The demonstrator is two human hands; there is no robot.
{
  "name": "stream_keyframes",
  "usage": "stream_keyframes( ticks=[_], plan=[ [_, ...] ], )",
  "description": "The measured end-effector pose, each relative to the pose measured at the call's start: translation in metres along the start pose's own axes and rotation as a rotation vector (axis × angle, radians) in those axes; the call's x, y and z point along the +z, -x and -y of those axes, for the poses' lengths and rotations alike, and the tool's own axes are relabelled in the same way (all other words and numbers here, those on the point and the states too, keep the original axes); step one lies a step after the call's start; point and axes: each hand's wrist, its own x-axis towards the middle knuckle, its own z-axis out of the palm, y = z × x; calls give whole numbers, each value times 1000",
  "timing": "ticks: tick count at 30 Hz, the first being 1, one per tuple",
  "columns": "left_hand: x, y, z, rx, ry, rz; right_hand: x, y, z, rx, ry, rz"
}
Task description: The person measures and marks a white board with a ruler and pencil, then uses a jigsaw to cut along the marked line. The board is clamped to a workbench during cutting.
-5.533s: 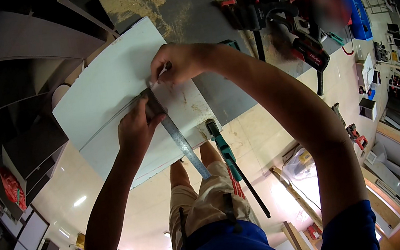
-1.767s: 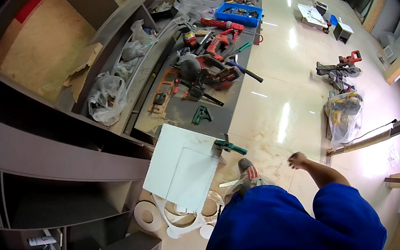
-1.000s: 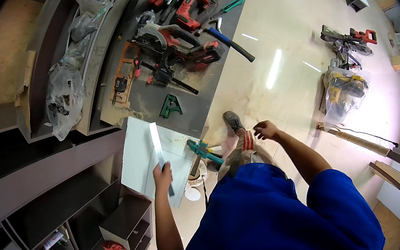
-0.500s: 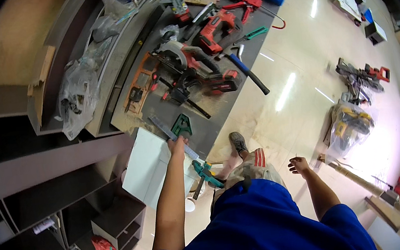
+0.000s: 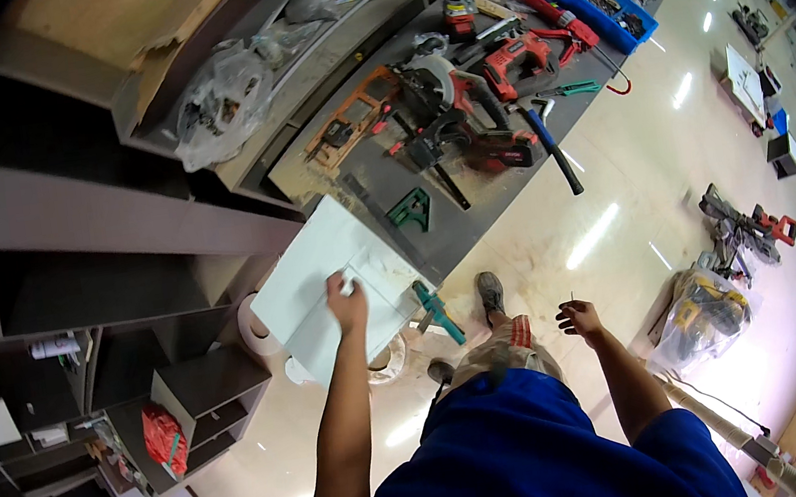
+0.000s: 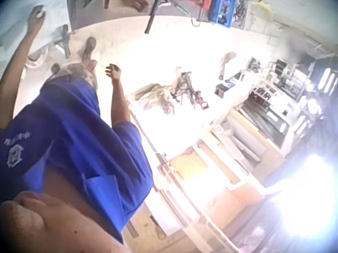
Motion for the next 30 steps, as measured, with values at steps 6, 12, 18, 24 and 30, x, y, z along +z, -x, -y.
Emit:
stream_keyframes(
  ticks=[6,12,18,24,30],
  plan=[
    [-180,144,214,-336,-217,-340,80,31,-4,-46,59,145],
    [-231,216,284,-1020,365,-53,181,38,67,-223,429,335],
    [-195,167,259,-982,456,94,248,18,91,-292,662,356],
    [-145,107,244,-725,217,32,268,-16,80,-244,640,234],
    [-112,97,230,-715,432,-36,261,7,78,-174,760,37]
  ],
)
